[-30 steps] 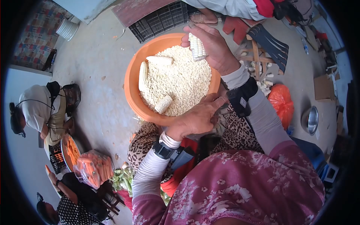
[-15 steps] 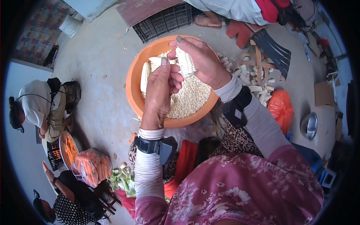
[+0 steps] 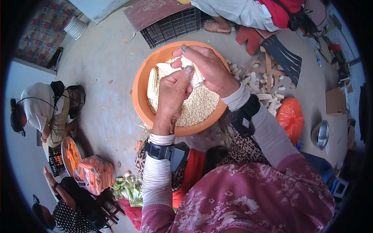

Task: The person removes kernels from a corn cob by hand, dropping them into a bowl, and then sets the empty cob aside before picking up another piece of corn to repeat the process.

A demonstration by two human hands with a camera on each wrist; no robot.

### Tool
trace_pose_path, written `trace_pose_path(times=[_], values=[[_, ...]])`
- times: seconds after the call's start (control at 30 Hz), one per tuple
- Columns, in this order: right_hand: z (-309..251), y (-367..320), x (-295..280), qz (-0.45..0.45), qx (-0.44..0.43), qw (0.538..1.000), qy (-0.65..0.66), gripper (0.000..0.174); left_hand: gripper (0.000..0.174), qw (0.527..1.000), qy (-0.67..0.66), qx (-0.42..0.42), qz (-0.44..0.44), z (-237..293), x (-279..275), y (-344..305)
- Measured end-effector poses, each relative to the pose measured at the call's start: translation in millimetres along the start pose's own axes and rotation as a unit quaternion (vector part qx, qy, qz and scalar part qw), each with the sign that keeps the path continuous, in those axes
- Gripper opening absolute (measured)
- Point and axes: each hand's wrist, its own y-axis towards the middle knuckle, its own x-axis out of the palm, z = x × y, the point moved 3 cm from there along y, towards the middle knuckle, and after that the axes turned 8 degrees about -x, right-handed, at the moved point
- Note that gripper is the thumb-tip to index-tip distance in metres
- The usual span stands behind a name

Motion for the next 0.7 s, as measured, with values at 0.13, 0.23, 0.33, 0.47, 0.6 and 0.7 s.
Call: trace_pose_path(times=[0.13, 0.23, 0.33, 0.47, 0.6, 0.7], values=[[-3.8, 0.6, -2.0, -0.022, -0.001, 0.999, -0.046, 0.037, 0.035, 0.999, 0.023, 0.038, -0.027, 1.3, 2.2, -2.9], [-3.8, 0.9, -6.1, -0.021, 0.002, 0.999, -0.047, 0.039, 0.036, 0.996, 0.043, 0.059, -0.048, -1.4, 0.7, -1.3], [-2.6, 1.6, -11.5, -0.027, 0.006, 1.000, -0.015, 0.038, 0.036, 0.994, 0.044, 0.065, -0.071, -3.0, -0.8, -0.1], [-9.0, 0.5, -9.3, -0.026, 0.005, 1.000, -0.016, 0.037, 0.036, 0.995, 0.027, 0.041, -0.083, -0.1, 1.1, 0.6], [-9.9, 0.6, -6.2, -0.031, 0.007, 0.999, 0.003, 0.037, 0.038, 0.992, -0.110, 0.005, -0.057, 2.3, 4.4, 1.7], [-5.7, -0.5, -2.2, -0.035, -0.007, 0.999, -0.034, 0.038, 0.034, 0.993, -0.106, 0.028, -0.044, -0.3, 1.7, 6.1]])
